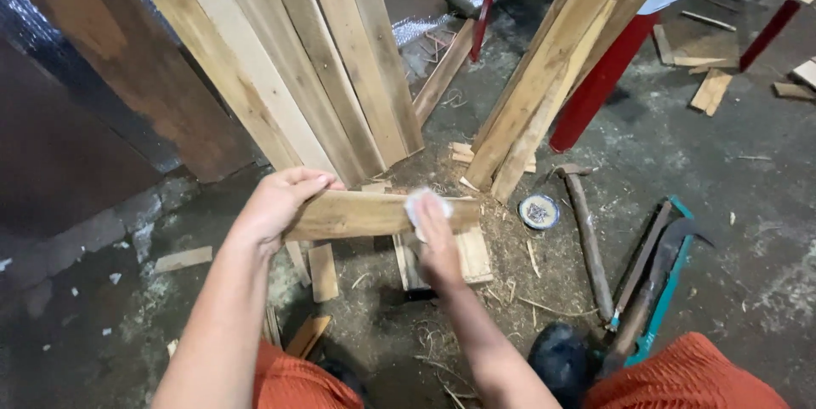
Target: Preparing wooden planks by scraping them with a curved blade and sanding them with a sanding block and sandpaper.
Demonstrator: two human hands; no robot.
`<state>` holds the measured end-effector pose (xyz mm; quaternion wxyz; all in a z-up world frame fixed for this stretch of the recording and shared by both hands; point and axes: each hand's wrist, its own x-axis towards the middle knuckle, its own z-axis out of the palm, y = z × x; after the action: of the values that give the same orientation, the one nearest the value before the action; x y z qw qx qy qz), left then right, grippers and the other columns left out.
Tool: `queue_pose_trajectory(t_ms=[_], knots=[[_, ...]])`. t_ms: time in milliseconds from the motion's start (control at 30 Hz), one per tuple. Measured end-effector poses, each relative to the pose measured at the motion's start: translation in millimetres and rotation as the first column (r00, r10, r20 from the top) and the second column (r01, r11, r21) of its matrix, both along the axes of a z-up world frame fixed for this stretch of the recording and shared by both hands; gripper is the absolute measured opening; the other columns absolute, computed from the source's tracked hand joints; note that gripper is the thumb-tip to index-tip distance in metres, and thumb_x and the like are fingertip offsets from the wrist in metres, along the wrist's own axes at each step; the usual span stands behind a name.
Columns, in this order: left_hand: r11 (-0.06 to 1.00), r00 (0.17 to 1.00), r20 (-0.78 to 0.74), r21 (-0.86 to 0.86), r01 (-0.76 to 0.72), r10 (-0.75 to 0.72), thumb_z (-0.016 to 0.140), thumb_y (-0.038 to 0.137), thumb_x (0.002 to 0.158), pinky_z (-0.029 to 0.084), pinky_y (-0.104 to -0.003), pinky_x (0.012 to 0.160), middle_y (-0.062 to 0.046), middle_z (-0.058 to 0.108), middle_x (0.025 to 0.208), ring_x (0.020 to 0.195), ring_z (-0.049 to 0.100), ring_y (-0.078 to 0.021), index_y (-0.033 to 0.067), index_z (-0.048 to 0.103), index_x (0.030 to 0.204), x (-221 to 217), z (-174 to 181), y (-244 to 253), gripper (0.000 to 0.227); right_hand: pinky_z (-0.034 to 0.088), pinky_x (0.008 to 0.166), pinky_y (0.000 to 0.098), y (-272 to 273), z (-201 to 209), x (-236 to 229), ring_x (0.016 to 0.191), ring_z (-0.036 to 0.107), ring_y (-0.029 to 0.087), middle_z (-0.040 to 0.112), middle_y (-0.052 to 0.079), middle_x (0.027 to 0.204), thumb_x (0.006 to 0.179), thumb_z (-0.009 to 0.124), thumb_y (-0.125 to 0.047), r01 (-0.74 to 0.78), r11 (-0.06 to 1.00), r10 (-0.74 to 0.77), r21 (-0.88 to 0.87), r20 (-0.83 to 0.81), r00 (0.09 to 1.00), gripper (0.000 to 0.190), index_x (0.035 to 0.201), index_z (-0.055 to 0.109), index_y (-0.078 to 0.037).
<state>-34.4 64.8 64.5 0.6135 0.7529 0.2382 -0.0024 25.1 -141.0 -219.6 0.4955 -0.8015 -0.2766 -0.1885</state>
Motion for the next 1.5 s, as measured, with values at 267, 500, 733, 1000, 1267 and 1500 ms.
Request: queue_pose_trajectory(t_ms=[267, 500, 733, 1000, 1267, 1500], knots=[[0.996, 0.999, 0.042, -0.081, -0.024, 0.028, 0.071, 0.016, 0.088, 0.052, -0.035, 0.076, -0.017, 0.075, 0.092, 0.080, 0.066, -0.0208, -0.0006, 0.078, 0.106, -3.8, -4.3, 34.9, 0.025, 0.023, 0.126, 0.0453, -59.3, -23.0, 30.5, 0.149, 0.037, 0.027, 0.035, 0.004, 0.166, 0.081, 0.043, 0.005, 0.325, 0.902, -0.409, -0.283, -0.323, 0.854, 0.078, 0.156, 0.044, -0.015], [0.992, 0.998, 0.045, -0.123, -0.037, 0.043, 0.070, 0.017, 0.092, 0.054, -0.032, 0.074, -0.013, 0.075, 0.091, 0.078, 0.068, -0.0180, 0.0018, 0.077, 0.103, 18.3, -33.9, 40.7, 0.020, 0.019, 0.127, 0.0479, 3.0, -25.6, 26.3, 0.150, 0.033, 0.040, 0.038, 0.020, 0.161, 0.094, 0.029, -0.002, -0.048, 0.994, 0.053, -0.096, 0.049, 0.997, 0.063, 0.154, 0.045, -0.009], [0.989, 0.993, 0.086, -0.133, -0.069, 0.081, 0.070, 0.019, 0.091, 0.053, -0.032, 0.076, -0.011, 0.077, 0.095, 0.083, 0.070, -0.0176, 0.0042, 0.076, 0.105, 1.5, -17.7, 44.7, 0.021, 0.021, 0.129, 0.0439, -77.3, -42.6, 60.3, 0.147, 0.036, 0.040, 0.040, 0.027, 0.158, 0.086, 0.059, 0.003, 0.238, 0.965, -0.243, -0.113, -0.030, 0.970, 0.063, 0.148, 0.048, 0.007], [0.989, 0.989, 0.017, -0.038, -0.146, 0.147, 0.067, 0.027, 0.096, 0.049, -0.029, 0.088, 0.001, 0.079, 0.102, 0.096, 0.067, -0.0120, 0.0182, 0.081, 0.103, 33.4, -69.2, -18.5, 0.018, 0.047, 0.099, 0.0377, 52.0, 95.3, -27.8, 0.115, 0.055, 0.027, 0.055, 0.013, 0.133, 0.096, 0.048, -0.015, 0.074, 0.848, 0.237, 0.525, -0.501, 0.833, 0.043, 0.139, 0.051, -0.011], [0.970, 0.976, 0.091, -0.157, -0.184, 0.199, 0.061, 0.016, 0.098, 0.056, -0.030, 0.091, -0.007, 0.079, 0.106, 0.098, 0.074, -0.0136, 0.0061, 0.075, 0.115, 24.8, -49.0, -23.4, 0.023, 0.035, 0.119, 0.0516, 28.4, 26.3, 9.0, 0.142, 0.045, 0.043, 0.049, 0.024, 0.152, 0.099, 0.040, 0.011, -0.024, 0.999, 0.031, -0.028, 0.284, 0.958, 0.051, 0.147, 0.054, -0.004], [0.987, 0.992, 0.090, -0.145, -0.073, 0.087, 0.063, 0.006, 0.088, 0.050, -0.032, 0.091, -0.013, 0.079, 0.102, 0.094, 0.069, -0.0184, 0.0006, 0.077, 0.105, -6.5, 2.6, -14.2, 0.022, 0.019, 0.126, 0.0461, -88.5, -14.8, 51.0, 0.147, 0.034, 0.034, 0.036, 0.012, 0.163, 0.092, 0.041, -0.012, 0.413, 0.881, -0.230, 0.231, -0.554, 0.800, 0.068, 0.160, 0.037, -0.015]])
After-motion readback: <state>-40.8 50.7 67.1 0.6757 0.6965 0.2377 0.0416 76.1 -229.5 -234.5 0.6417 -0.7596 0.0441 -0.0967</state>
